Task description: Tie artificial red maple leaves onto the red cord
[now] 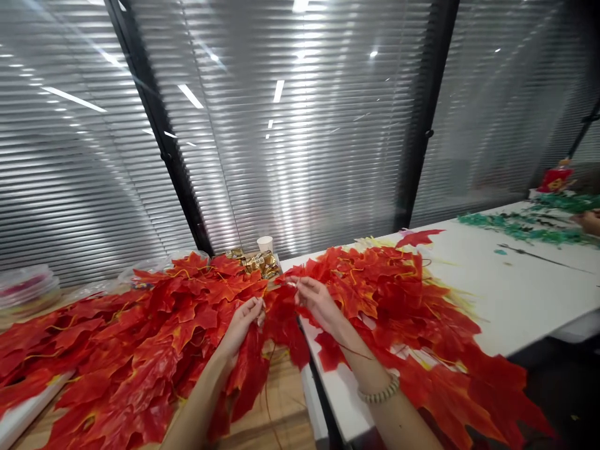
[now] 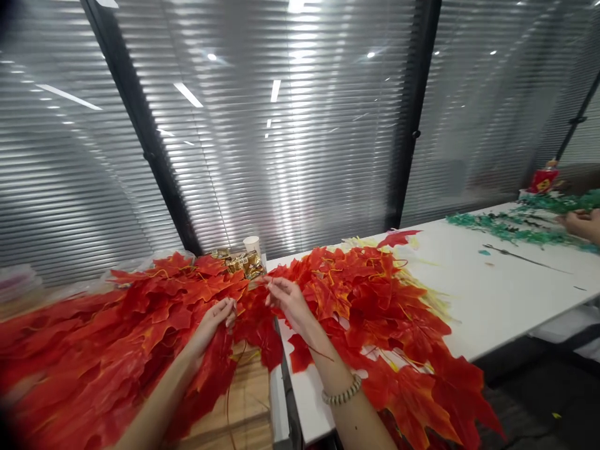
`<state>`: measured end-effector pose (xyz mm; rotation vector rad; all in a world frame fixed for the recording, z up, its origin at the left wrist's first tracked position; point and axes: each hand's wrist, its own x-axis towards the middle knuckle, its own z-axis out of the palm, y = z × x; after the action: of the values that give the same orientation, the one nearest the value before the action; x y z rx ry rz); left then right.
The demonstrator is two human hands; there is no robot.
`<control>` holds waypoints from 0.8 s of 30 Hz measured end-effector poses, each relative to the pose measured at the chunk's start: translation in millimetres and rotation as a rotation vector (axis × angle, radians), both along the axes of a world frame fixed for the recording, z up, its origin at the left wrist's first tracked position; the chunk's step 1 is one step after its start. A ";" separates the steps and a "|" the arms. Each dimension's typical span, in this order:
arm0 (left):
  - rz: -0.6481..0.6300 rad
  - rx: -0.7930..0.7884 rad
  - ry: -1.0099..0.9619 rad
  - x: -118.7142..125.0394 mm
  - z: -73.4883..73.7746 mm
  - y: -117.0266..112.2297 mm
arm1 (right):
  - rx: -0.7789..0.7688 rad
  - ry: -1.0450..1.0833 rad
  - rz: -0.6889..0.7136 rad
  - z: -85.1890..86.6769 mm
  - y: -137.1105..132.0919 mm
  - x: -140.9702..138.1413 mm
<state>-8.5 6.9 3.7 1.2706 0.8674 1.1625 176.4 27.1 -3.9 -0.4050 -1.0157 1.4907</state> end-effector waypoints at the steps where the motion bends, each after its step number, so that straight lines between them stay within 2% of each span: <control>1: 0.023 -0.006 -0.004 -0.8 -0.1 0.9 | 0.042 -0.075 0.076 1.8 -4.6 -3.0; 4: 0.063 -0.056 -0.015 -1.7 0.6 1.1 | 0.139 -0.253 0.289 4.3 -13.1 -7.3; 6: 0.088 -0.077 -0.030 -2.0 1.9 0.5 | 0.159 -0.313 0.379 3.5 -14.7 -7.9; 12: 0.204 -0.054 -0.015 -1.5 3.7 0.4 | 0.093 -0.391 0.400 -2.8 -12.6 -8.9; 14: 0.211 -0.053 0.052 1.5 2.6 -0.9 | 0.068 -0.376 0.340 -3.7 -11.1 -10.4; 17: 0.134 -0.108 0.152 7.0 -0.4 -5.7 | -0.015 -0.230 0.135 -4.9 -6.0 -12.8; 21: -0.219 -0.236 0.219 7.7 -7.2 -11.4 | -0.206 0.012 -0.134 -10.3 6.0 -13.1; 24: -0.332 -0.323 0.218 6.0 -13.0 -11.4 | -0.297 0.175 -0.236 -16.0 13.9 -12.2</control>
<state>-2.5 -4.5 -9.3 1.2271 0.9185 0.6019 164.2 41.0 -19.9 -0.5741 -0.5879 1.4356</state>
